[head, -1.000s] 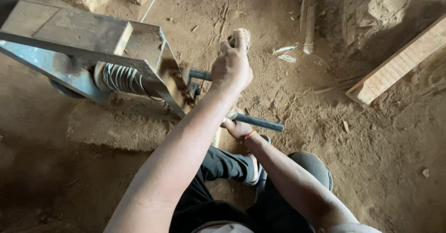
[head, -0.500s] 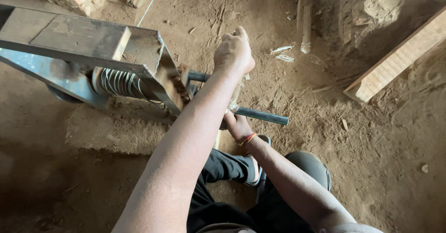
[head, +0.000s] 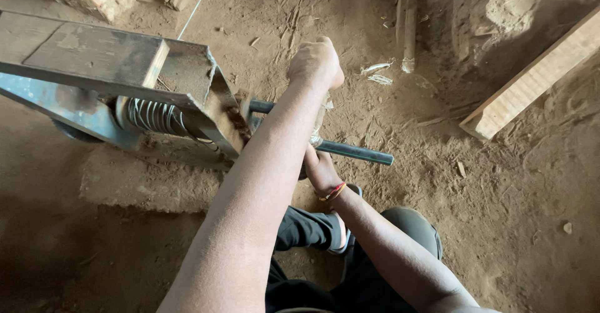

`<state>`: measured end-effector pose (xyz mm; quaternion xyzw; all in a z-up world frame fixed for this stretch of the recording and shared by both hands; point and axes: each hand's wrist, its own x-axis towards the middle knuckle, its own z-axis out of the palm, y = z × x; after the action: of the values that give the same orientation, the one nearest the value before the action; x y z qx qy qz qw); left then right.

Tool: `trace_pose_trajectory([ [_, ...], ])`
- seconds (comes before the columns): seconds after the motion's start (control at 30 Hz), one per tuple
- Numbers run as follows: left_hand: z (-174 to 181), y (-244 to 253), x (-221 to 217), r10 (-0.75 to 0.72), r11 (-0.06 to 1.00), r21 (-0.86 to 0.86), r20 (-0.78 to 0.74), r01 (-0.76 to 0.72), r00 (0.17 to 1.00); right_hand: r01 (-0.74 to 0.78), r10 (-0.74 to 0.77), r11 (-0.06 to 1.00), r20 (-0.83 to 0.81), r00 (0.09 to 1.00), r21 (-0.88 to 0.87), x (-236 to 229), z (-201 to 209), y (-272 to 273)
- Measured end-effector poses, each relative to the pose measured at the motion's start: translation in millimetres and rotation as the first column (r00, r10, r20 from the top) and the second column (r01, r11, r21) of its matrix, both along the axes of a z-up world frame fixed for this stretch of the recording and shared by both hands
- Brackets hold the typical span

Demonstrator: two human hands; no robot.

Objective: The person winds fiber onto a rotating spindle by hand while holding a guide rod.

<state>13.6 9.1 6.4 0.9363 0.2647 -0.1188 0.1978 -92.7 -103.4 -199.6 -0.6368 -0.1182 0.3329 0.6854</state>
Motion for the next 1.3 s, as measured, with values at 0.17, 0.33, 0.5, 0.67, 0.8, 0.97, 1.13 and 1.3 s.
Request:
trace_pose_trajectory([
  [0.17, 3, 2, 6, 0.001, 1.000, -0.011, -0.018, -0.001, 1.000, 0.030, -0.031, 0.999, -0.039, 0.999, -0.012, -2, 22, 3],
  [0.33, 1, 6, 14, -0.017, 1.000, -0.005, -0.025, 0.017, 1.000, 0.061, -0.060, 0.998, -0.056, 0.997, 0.014, 2, 14, 4],
  [0.5, -5, 9, 16, -0.036, 0.999, -0.006, 0.012, 0.036, 0.999, -0.095, 0.093, 0.990, 0.024, 0.995, 0.104, 7, -9, -14],
  [0.67, -8, 10, 17, -0.041, 0.999, -0.008, 0.025, 0.042, 0.999, -0.291, 0.230, 0.921, 0.242, 0.943, 0.260, 7, -23, -26],
  [0.8, -9, 9, 19, -0.037, 0.999, -0.004, 0.026, 0.037, 0.999, -0.300, 0.216, 0.901, 0.275, 0.937, 0.314, 2, -49, -18],
  [0.97, -2, 8, 12, -0.018, 1.000, -0.024, 0.038, 0.018, 0.999, -0.150, 0.078, 0.960, 0.288, 0.954, 0.238, -6, -63, -13],
  [1.13, 2, 6, 13, -0.045, 0.999, -0.025, -0.023, 0.045, 0.999, -0.125, 0.055, 0.973, 0.330, 0.942, 0.196, -13, -41, -14],
  [1.3, -4, 10, 26, -0.085, 0.996, -0.012, -0.090, 0.085, 0.992, -0.084, 0.036, 0.983, 0.276, 0.960, 0.163, -18, -24, -12],
])
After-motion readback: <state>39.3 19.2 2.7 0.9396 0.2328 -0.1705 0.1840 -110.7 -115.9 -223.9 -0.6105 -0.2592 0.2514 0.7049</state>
